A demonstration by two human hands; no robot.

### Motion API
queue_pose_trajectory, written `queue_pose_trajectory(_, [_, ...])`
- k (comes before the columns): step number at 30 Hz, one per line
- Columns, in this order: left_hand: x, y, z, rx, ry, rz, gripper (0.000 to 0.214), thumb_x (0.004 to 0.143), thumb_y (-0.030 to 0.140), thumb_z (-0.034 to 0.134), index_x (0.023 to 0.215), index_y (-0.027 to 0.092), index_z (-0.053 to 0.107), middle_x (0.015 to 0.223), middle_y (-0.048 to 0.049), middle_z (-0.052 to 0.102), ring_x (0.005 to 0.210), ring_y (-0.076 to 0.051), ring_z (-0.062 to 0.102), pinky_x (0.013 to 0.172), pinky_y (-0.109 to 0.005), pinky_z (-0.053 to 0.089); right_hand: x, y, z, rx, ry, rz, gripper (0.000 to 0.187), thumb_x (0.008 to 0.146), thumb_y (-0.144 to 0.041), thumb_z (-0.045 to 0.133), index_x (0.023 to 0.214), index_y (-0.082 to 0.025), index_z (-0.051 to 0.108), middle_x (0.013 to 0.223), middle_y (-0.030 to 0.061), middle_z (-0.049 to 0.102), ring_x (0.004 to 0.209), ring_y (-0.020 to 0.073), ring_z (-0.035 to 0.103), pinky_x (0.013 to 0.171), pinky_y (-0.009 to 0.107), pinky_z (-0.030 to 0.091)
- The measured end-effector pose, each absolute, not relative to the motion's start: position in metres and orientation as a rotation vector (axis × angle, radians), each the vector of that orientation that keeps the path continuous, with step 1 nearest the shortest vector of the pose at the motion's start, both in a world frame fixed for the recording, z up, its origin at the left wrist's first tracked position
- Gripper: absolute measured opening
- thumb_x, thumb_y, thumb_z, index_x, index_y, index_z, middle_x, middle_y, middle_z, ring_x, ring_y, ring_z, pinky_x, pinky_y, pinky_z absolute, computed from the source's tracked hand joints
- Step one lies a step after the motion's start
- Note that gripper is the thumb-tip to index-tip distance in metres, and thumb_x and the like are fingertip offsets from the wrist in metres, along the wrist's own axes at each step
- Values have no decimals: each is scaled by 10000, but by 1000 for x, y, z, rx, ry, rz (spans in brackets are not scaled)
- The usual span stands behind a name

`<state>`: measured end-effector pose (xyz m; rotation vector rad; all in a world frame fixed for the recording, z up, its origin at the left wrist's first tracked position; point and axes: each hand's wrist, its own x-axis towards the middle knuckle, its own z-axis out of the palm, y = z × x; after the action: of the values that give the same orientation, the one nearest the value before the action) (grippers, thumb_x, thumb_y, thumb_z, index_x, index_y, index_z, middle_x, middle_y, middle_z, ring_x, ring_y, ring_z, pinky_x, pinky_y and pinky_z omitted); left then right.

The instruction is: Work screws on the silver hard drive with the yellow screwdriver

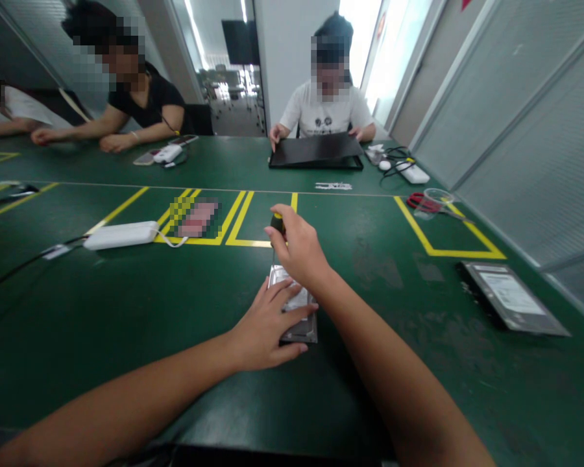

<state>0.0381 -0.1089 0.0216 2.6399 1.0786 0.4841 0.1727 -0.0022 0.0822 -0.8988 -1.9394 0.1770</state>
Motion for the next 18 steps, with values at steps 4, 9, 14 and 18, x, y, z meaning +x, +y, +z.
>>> queue_pose_trajectory(4, [38, -109, 22, 2647, 1094, 464, 729, 786, 523, 708, 1447, 332, 468, 1541, -153, 335, 1450, -423, 246, 1116, -731, 173, 173, -2, 83, -894, -1943, 177, 292, 932, -292, 562, 1203, -191, 520, 936, 36, 644, 695, 129, 545, 693, 297, 473])
queue_pose_trajectory(9, [38, -109, 22, 2643, 1098, 458, 730, 784, 533, 706, 1446, 338, 466, 1544, -148, 336, 1451, -422, 245, 1114, -730, 179, 172, -3, 84, -900, -1924, 173, 279, 925, -302, 574, 1179, -197, 527, 922, 26, 646, 665, 118, 536, 687, 294, 476])
queue_pose_trajectory(14, [38, -108, 21, 2647, 1087, 484, 725, 785, 530, 704, 1442, 326, 476, 1538, -146, 350, 1451, -418, 248, 1122, -726, 172, 173, -3, 84, -886, -1913, 156, 252, 939, -306, 545, 1166, -197, 531, 929, 39, 649, 706, 132, 562, 700, 300, 484])
queue_pose_trajectory(18, [37, -109, 21, 2647, 1082, 490, 730, 782, 530, 708, 1444, 328, 474, 1539, -145, 352, 1450, -420, 250, 1122, -724, 176, 173, -2, 83, -917, -1915, 141, 252, 946, -305, 531, 1174, -199, 532, 942, 51, 653, 747, 152, 584, 729, 322, 493])
